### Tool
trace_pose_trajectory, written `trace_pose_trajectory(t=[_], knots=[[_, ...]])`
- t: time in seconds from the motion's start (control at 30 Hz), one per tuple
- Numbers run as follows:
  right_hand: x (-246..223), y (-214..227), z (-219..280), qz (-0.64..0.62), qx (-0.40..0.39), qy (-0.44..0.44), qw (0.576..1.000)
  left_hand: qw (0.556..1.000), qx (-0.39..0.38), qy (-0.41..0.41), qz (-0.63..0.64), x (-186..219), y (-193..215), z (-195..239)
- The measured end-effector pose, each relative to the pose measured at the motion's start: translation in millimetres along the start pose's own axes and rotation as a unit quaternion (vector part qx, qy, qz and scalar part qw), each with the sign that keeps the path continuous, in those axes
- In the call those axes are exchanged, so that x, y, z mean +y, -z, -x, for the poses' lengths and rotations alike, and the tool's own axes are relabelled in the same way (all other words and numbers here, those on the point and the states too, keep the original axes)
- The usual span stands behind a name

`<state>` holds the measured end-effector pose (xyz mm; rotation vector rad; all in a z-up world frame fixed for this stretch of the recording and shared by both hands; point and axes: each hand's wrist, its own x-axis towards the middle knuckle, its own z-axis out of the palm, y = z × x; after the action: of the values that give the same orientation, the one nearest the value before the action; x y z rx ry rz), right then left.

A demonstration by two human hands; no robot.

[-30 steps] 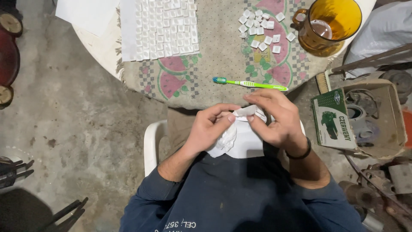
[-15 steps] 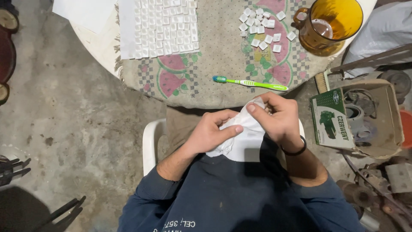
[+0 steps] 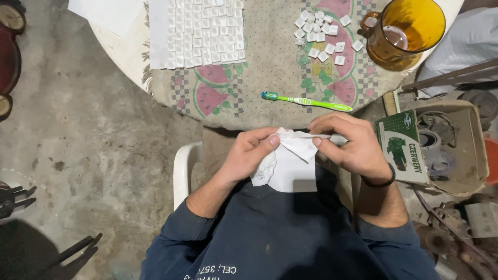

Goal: Cleaning individual keyboard keycaps using a toothbrush and a cloth on a table.

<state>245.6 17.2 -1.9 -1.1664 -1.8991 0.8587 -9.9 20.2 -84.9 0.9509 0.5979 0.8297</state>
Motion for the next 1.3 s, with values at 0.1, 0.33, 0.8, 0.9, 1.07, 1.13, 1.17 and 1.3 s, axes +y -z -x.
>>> trace_pose_trajectory(t=[0.1, 0.33, 0.8, 0.9, 1.07, 1.13, 1.17, 1.3], knots=[[-2, -6, -1, -0.002, -0.019, 0.039, 0.999, 0.999, 0.035, -0.017, 0.004, -1, -5, -1], [-7, -46, -2, -0.048, 0.072, 0.003, 0.996, 0.991, 0.087, -0.101, -0.017, -2, -15, 0], [-39, -39, -8, 0.03, 0.124, 0.088, 0.988, 0.981, 0.139, -0.126, -0.045, -5, -17, 4], [-15, -44, 1, 0.052, 0.113, 0.04, 0.991, 0.985, 0.13, -0.102, -0.046, -4, -13, 5], [1, -42, -3, 0.05, 0.112, 0.013, 0.992, 0.986, 0.104, -0.024, 0.127, 0, -13, 2], [-7, -43, -5, 0.074, 0.15, 0.048, 0.985, 0.985, 0.103, -0.023, 0.134, -4, -11, 1], [-11, -43, -5, 0.099, 0.187, 0.086, 0.974, 0.984, 0.103, -0.024, 0.142, -6, -10, 1], [-16, -39, 0, 0.111, 0.219, 0.158, 0.956, 0.985, 0.12, -0.044, 0.117, -7, -9, 2]])
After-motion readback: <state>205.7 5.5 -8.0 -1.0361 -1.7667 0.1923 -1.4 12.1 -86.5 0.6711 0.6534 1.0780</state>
